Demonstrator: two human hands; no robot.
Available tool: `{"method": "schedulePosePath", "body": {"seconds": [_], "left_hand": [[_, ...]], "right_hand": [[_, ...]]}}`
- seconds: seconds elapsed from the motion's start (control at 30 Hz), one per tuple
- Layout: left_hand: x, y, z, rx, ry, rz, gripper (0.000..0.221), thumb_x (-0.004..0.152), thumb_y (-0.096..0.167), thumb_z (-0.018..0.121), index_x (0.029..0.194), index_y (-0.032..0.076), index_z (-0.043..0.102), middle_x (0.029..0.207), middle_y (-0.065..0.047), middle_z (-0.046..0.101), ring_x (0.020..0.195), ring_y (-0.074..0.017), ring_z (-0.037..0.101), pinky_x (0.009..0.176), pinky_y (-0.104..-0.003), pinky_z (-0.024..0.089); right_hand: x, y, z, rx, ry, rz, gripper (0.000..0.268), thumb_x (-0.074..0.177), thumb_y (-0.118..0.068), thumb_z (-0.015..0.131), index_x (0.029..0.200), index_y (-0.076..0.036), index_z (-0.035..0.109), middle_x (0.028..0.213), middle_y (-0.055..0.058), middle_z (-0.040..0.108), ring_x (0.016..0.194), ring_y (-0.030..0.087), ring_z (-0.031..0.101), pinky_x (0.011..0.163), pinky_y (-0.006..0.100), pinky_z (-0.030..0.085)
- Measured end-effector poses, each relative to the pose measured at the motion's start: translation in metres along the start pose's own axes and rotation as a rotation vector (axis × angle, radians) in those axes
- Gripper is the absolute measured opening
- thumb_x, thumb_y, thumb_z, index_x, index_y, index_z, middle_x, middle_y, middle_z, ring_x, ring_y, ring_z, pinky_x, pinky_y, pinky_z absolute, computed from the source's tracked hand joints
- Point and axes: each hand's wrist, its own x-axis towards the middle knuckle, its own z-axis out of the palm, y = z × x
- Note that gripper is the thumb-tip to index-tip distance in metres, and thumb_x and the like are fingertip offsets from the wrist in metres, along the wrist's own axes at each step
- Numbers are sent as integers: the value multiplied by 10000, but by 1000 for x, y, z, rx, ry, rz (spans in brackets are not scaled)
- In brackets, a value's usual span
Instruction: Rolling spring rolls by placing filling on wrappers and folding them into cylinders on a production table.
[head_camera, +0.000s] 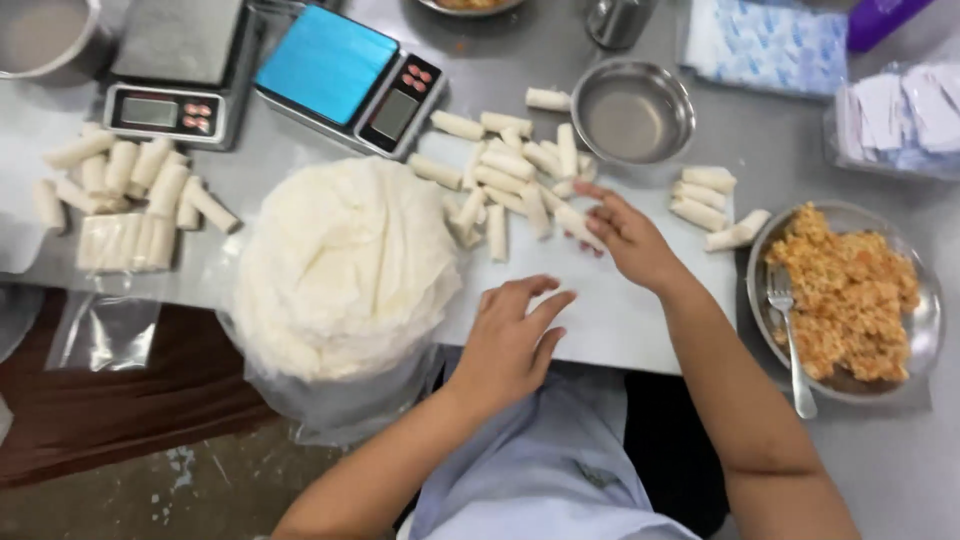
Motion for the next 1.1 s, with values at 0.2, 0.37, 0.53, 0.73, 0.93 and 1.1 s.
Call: {"method": "schedulePosePath", "body": {"seconds": [0.2, 0.37, 0.53, 0.73, 0.93, 1.1], "left_hand": [[-12, -45, -107, 634, 340, -430, 639, 828, 265, 786, 1383, 21, 584, 1289, -227, 545, 1200, -429, 511, 937, -546, 374], [-13, -95, -127, 572, 311, -566, 184, 831, 231, 793, 947, 140, 683, 1156, -98, 617, 1196, -348, 546, 980, -521, 374], [-38, -145, -169, -80, 617, -618, 70, 1029, 186, 606, 1028, 117, 617, 1071, -171, 711, 1082, -380, 669, 938, -460, 466], [11, -96, -205, -981, 689, -560, 167, 1013, 262, 577, 1063, 105, 547, 853, -52, 681, 785, -147, 732, 745, -297, 619], [24, -98, -205, -797, 300, -515, 133, 980, 188, 642, 964, 74, 576, 886, -85, 694, 716, -138, 667, 658, -265, 549], [15, -88, -197, -330, 315, -532, 84, 1018, 147, 669, 995, 85, 618, 792, -37, 624, 752, -145, 559, 676, -271, 475]], "right_hand": [[69, -73, 75, -238, 226, -563, 245, 980, -158, 732, 1183, -29, 686, 1239, 141, 662, 1215, 375, 607, 1104, 508, 419], [68, -99, 146, -353, 50, -741, 304, 970, -362, 709, 1051, -71, 672, 1139, 116, 696, 1096, 374, 651, 950, 508, 517], [68, -92, 145, -274, -2, -592, 294, 980, -401, 677, 1159, -176, 739, 1194, 18, 696, 1118, 282, 647, 1012, 431, 498], [89, -103, 147, 41, 51, -325, 698, 900, -499, 772, 1441, -121, 547, 1369, 78, 617, 1255, 241, 604, 1029, 382, 497], [105, -129, 141, 914, -220, 105, 282, 940, -218, 733, 1142, -35, 661, 964, 114, 776, 841, 228, 791, 739, 367, 654], [94, -115, 115, 612, 99, -97, 353, 813, -1, 848, 1087, -44, 630, 944, 25, 689, 937, 120, 686, 890, 280, 570]]}}
